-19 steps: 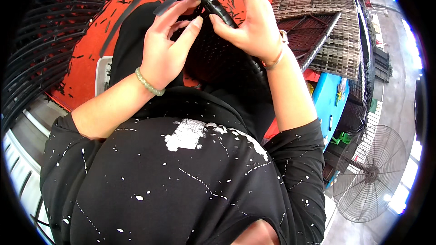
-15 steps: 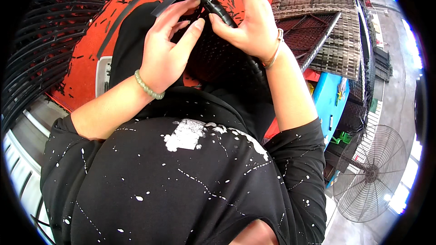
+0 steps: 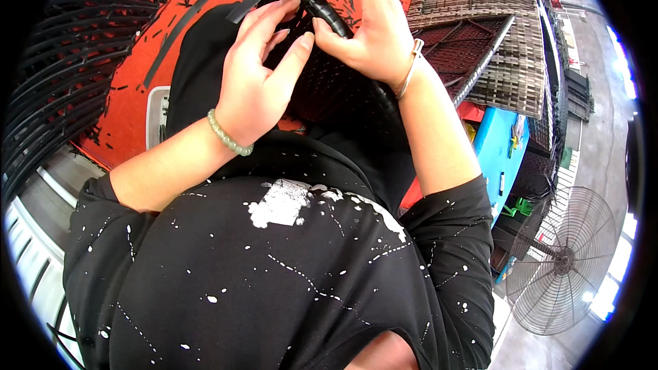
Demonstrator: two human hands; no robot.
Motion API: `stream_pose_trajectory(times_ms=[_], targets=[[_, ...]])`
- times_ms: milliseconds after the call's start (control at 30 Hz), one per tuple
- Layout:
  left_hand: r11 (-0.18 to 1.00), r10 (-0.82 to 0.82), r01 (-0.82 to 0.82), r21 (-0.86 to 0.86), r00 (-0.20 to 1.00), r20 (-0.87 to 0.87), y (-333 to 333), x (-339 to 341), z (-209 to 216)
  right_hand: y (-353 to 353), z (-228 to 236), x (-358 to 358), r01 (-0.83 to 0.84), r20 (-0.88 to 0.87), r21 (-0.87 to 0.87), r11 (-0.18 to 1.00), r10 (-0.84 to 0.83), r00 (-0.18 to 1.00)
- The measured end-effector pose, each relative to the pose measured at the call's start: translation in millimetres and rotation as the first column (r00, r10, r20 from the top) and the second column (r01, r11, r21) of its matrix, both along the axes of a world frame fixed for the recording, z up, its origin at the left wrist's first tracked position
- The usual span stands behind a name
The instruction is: The person wraps a black plastic strip around the armrest of a wicker chair, securing it with a staple gun. They then use pliers to trim the excess strip and continue wrapping the armrest with additional strips.
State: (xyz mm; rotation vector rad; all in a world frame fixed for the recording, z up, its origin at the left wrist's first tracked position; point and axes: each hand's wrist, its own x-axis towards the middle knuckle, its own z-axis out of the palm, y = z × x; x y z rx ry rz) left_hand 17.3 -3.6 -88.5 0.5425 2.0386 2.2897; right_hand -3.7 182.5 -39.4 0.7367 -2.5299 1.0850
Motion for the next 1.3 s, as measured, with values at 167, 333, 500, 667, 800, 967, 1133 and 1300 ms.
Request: stream_pose_trajectory(times_ms=[167,333,500,667,800,967,1133,1300], targets=[[0.997,-0.050,0.045,0.055,0.995,0.086,-1,-4,2,1,-2,-2,-0.024,-0.080,0.029,0.999,0.026,0.996],[0.992,-0.093,0.085,0.098,0.993,0.076,-1,-8,5,0,0,-1,-0.040,-0.040,-0.002,0.999,0.039,0.998],[0.996,0.001,-0.024,-0.081,0.963,-0.268,0,-7,-3,2,2,6,-0.051,0.012,-0.053,0.997,0.052,0.999],[0.957,-0.086,-0.060,-0.284,0.876,-0.475,-7,-4,3,2,1,13,-0.014,0.105,-0.133,0.991,0.028,0.994],[0.971,-0.065,-0.052,-0.234,0.882,-0.466,-6,-5,-2,5,3,13,-0.001,0.034,-0.001,1.000,0.001,0.999],[0.974,-0.099,0.019,-0.225,0.932,-0.350,-10,-12,-4,7,-4,10,0.039,0.079,-0.002,0.999,-0.038,0.996],[0.982,-0.034,-0.032,-0.185,0.938,-0.346,-6,-12,-11,6,-7,7,0.058,0.138,-0.100,0.993,-0.044,0.990],[0.984,-0.076,0.024,-0.178,0.952,-0.296,-7,-9,-8,6,-7,8,0.057,0.125,-0.100,0.993,-0.045,0.991]])
